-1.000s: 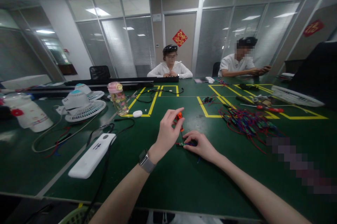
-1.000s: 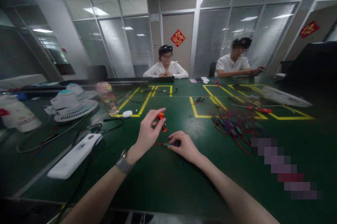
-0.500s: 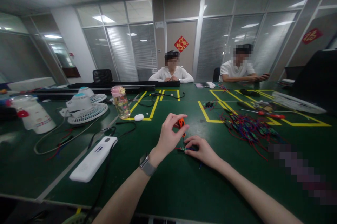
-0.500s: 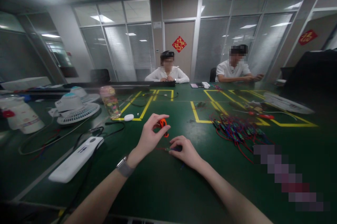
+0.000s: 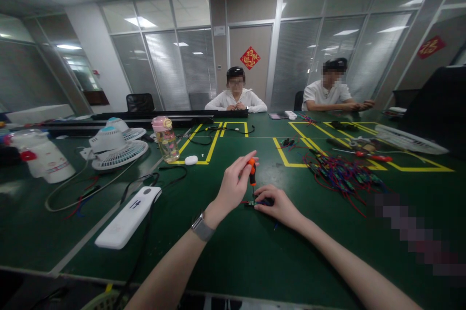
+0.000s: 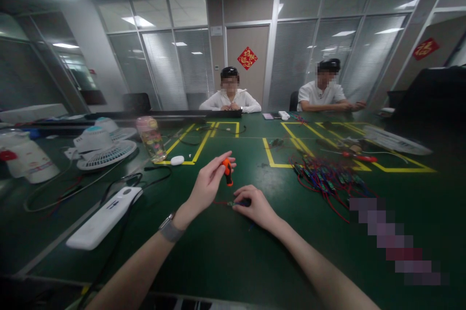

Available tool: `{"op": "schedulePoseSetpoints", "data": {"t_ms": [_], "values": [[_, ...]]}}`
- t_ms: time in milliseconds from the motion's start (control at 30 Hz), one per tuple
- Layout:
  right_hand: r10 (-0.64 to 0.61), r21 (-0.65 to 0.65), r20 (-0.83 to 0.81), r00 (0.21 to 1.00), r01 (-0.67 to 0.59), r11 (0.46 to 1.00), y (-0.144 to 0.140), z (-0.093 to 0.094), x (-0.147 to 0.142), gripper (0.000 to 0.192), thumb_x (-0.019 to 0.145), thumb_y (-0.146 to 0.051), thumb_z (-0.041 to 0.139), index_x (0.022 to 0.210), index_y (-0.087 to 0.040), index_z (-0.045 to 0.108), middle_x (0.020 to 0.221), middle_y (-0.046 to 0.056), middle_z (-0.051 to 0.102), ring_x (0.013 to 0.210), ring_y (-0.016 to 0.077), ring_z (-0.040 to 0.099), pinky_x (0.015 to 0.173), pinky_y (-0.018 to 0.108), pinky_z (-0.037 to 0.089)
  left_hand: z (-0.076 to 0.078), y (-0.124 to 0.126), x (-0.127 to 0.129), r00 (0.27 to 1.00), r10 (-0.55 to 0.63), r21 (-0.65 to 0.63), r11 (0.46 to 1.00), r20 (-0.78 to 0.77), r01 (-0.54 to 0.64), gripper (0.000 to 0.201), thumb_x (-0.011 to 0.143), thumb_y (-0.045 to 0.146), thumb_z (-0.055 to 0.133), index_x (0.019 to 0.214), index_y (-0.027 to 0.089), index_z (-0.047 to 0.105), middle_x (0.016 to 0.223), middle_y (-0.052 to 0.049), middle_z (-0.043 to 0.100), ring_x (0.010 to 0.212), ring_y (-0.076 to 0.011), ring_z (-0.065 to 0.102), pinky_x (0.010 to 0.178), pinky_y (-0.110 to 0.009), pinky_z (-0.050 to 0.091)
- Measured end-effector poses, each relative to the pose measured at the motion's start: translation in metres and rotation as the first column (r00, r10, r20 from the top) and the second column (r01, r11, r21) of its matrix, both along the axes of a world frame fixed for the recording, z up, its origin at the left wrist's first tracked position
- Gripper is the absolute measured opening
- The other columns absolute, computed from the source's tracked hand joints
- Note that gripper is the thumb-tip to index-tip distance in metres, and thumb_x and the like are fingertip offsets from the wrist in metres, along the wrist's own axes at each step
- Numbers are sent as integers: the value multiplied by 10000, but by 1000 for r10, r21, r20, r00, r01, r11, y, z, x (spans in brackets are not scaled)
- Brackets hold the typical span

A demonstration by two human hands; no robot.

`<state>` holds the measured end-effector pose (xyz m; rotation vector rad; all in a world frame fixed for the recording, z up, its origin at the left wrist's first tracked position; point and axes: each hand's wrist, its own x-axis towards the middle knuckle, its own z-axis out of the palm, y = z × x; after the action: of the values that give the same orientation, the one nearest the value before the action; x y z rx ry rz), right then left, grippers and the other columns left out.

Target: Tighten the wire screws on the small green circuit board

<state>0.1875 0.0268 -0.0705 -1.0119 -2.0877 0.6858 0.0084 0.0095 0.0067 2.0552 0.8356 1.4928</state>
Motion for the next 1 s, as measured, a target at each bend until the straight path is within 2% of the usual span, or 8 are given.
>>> {"op": "schedulePoseSetpoints", "data": {"t_ms": [133,233,367,467,633,800,867,1000], "values": [[-1,4,1,1000,1,1000,1,-2,0,52,717,-249,755,757,-217,744,1010,63,710,990,239,622,919,400,468,1,0,2,996,87,18,996,7,-87,242,925,256,527,1141,223,634,966,-46,561,827,-143,599,704,-253,541],[0,6,-2,1000,0,1000,2,-3,1,59,715,-253,757,762,-220,746,1012,62,709,989,239,625,916,397,472,1,-1,3,980,197,74,978,-7,-196,166,880,262,603,1023,219,676,897,-24,514,774,-129,562,708,-251,523],[3,10,-1,1000,-3,1000,2,-3,1,62,717,-252,754,771,-223,746,1005,62,711,975,239,630,900,395,480,2,-1,1,995,100,38,994,-31,-99,305,946,218,468,1231,240,574,1086,-63,562,950,-164,593,822,-292,521],[2,10,2,1000,-2,1000,1,-2,0,57,716,-248,752,767,-224,744,1003,63,712,973,240,630,899,396,480,2,1,-1,1000,29,-4,1000,-7,-29,351,949,182,437,1286,229,523,1144,-76,577,979,-168,612,799,-280,540],[2,12,15,1000,-3,1000,2,-2,0,54,719,-244,749,766,-217,742,1011,64,711,993,243,622,913,402,470,3,1,-2,989,142,54,989,-49,-139,275,863,242,621,1137,231,633,949,-34,572,838,-149,593,707,-254,549],[7,10,25,1000,-8,1000,3,-3,1,61,726,-252,746,774,-215,742,1019,67,709,985,241,625,916,411,467,3,-2,0,997,64,19,998,-33,-64,367,959,210,435,1320,227,499,1169,-83,566,993,-170,609,816,-298,545],[6,9,27,1000,-6,1000,3,-2,1,61,723,-248,747,774,-215,744,1018,69,710,986,244,626,916,411,470,3,-2,0,998,48,14,999,-27,-48,370,960,199,427,1323,226,497,1150,-82,580,976,-166,617,798,-288,550],[-3,21,23,1000,2,1000,1,0,-1,52,719,-229,743,769,-217,750,1000,74,714,972,249,633,898,408,483,2,-1,1,985,169,66,984,-26,-167,236,863,237,625,1096,219,654,926,-33,564,825,-146,592,703,-251,547]]}}
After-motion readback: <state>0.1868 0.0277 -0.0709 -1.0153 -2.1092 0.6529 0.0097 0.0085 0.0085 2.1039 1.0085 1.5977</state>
